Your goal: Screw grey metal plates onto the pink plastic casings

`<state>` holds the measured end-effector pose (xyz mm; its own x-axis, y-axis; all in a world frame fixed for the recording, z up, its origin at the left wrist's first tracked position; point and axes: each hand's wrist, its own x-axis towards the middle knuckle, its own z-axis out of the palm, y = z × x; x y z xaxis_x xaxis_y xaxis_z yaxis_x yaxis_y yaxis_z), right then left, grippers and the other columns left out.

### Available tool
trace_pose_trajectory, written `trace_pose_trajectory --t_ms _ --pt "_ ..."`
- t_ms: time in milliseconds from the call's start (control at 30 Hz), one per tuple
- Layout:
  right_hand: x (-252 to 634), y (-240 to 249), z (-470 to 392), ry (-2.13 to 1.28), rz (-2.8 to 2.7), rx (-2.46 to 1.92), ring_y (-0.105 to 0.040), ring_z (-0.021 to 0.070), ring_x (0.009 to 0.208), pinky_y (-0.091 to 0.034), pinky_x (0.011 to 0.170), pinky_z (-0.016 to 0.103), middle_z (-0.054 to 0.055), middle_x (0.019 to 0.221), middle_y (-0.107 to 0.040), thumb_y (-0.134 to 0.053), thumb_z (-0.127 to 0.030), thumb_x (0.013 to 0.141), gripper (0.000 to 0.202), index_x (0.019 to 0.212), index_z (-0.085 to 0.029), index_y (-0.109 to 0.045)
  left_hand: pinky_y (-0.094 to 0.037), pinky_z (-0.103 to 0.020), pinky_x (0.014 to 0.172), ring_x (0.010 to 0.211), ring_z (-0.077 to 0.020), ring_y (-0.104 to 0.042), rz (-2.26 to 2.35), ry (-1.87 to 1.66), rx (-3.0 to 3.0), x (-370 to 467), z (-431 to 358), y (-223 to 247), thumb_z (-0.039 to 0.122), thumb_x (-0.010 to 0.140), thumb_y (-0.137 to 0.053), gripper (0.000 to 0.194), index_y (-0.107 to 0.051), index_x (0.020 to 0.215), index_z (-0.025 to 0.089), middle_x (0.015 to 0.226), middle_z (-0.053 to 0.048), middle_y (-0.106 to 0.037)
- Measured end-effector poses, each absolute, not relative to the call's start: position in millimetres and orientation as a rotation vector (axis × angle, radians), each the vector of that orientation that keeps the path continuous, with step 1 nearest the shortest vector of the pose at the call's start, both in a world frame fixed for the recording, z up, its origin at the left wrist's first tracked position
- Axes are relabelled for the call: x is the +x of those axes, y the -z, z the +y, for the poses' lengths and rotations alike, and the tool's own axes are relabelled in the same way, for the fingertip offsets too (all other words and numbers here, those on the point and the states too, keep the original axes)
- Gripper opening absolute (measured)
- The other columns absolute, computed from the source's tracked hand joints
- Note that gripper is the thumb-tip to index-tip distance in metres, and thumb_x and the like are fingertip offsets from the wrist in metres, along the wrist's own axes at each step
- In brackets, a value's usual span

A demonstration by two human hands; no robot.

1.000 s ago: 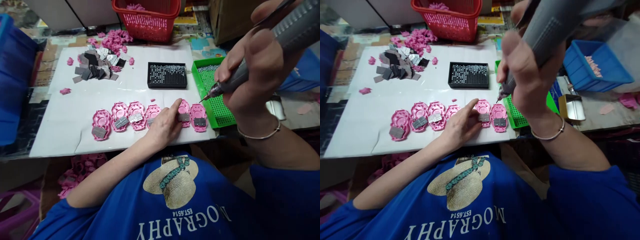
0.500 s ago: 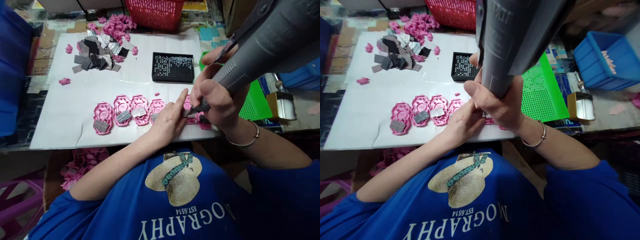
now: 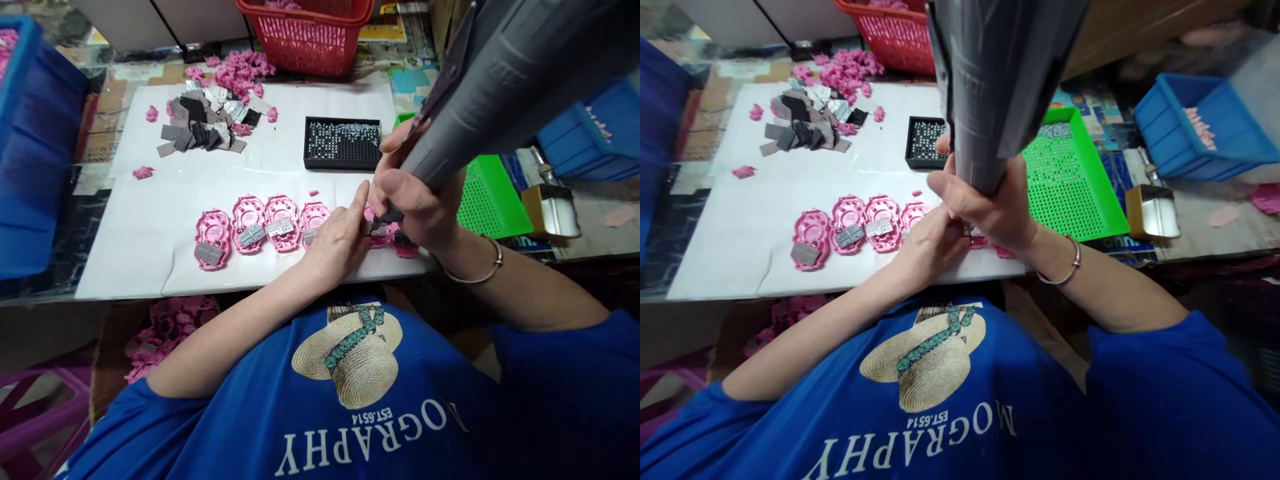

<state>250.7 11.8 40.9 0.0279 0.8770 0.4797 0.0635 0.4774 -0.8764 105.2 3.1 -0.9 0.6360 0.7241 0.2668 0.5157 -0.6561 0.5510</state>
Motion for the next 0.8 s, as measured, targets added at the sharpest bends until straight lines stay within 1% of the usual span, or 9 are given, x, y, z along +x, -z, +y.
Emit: trace_pose_trajectory --t_ms 67,133,167,233,300,367,500,633,800 --pt "253 -48 14 -0.786 -1.379 -0.756 -0.052 0.0120 0.045 -0.050 0.046 0.029 -0.007 0.062 -0.057 -0.075 -0.051 0.074 0.034 0.099 -0.033 -0.060 -0.050 -0.033 0.079 0.089 -0.0207 -0.060 0.946 -0.668 2.472 103 3 1 0.015 0.089 -0.050 0.067 -0.023 0.149 0.007 0.096 -0.010 -0.065" --pt "260 -61 16 -0.760 -1.353 -0.653 -0.049 0.0107 0.044 -0.044 0.041 0.028 -0.006 0.063 -0.055 -0.076 -0.041 0.076 0.030 0.100 -0.030 -0.062 -0.050 -0.032 0.079 0.089 -0.0199 -0.059 0.903 -0.693 2.551 99 2 0 0.015 0.091 -0.049 0.066 -0.021 0.151 0.010 0.097 -0.008 -0.065" --pt "265 -68 18 -0.727 -1.337 -0.617 -0.048 0.0099 0.043 -0.040 0.039 0.027 -0.005 0.062 -0.053 -0.076 -0.038 0.077 0.028 0.100 -0.028 -0.063 -0.049 -0.032 0.079 0.090 -0.0200 -0.058 0.897 -0.717 2.608 98 0 -1 0.015 0.092 -0.049 0.062 -0.025 0.150 0.012 0.100 -0.009 -0.065" --pt "277 -79 23 -0.639 -1.295 -0.589 -0.044 0.0084 0.041 -0.035 0.037 0.026 -0.006 0.060 -0.047 -0.076 -0.035 0.079 0.025 0.098 -0.025 -0.063 -0.049 -0.033 0.078 0.092 -0.0205 -0.057 0.906 -0.780 2.739 96 -3 -4 0.015 0.095 -0.048 0.048 -0.039 0.142 0.012 0.106 -0.011 -0.065" --pt "293 -84 30 -0.522 -1.256 -0.616 -0.042 0.0078 0.040 -0.034 0.036 0.026 -0.006 0.058 -0.043 -0.077 -0.038 0.078 0.026 0.096 -0.026 -0.063 -0.050 -0.033 0.078 0.092 -0.0213 -0.056 0.855 -0.809 2.880 96 -7 -9 0.016 0.097 -0.048 0.033 -0.052 0.129 0.010 0.111 -0.013 -0.065" --pt "310 -79 39 -0.410 -1.226 -0.701 -0.041 0.0086 0.040 -0.034 0.035 0.026 -0.007 0.056 -0.042 -0.078 -0.046 0.075 0.032 0.096 -0.029 -0.061 -0.051 -0.034 0.078 0.092 -0.0219 -0.056 0.728 -0.717 3.026 98 -11 -12 0.016 0.097 -0.048 0.026 -0.058 0.120 0.007 0.114 -0.015 -0.065" --pt "335 -58 54 -0.350 -1.152 -0.908 -0.039 0.0084 0.040 -0.031 0.035 0.028 -0.008 0.059 -0.050 -0.077 -0.062 0.069 0.047 0.096 -0.031 -0.055 -0.053 -0.033 0.079 0.090 -0.0228 -0.056 0.578 -0.419 3.215 104 -15 -13 0.010 0.096 -0.045 0.027 -0.062 0.115 0.001 0.115 -0.017 -0.065" --pt "340 -45 59 -0.412 -1.143 -0.977 -0.043 0.0104 0.040 -0.033 0.037 0.030 -0.007 0.059 -0.052 -0.077 -0.068 0.065 0.053 0.096 -0.032 -0.053 -0.054 -0.033 0.083 0.091 -0.0237 -0.058 0.548 -0.449 3.266 107 -14 -10 0.007 0.095 -0.041 0.030 -0.064 0.111 -0.001 0.111 -0.018 -0.067" --pt "338 -40 60 -0.443 -1.183 -0.993 -0.047 0.0127 0.042 -0.038 0.040 0.033 -0.006 0.060 -0.054 -0.075 -0.068 0.069 0.050 0.097 -0.033 -0.053 -0.054 -0.033 0.087 0.097 -0.0244 -0.059 0.551 -0.529 3.281 107 -13 -7 0.005 0.095 -0.036 0.033 -0.061 0.115 -0.003 0.114 -0.020 -0.067"
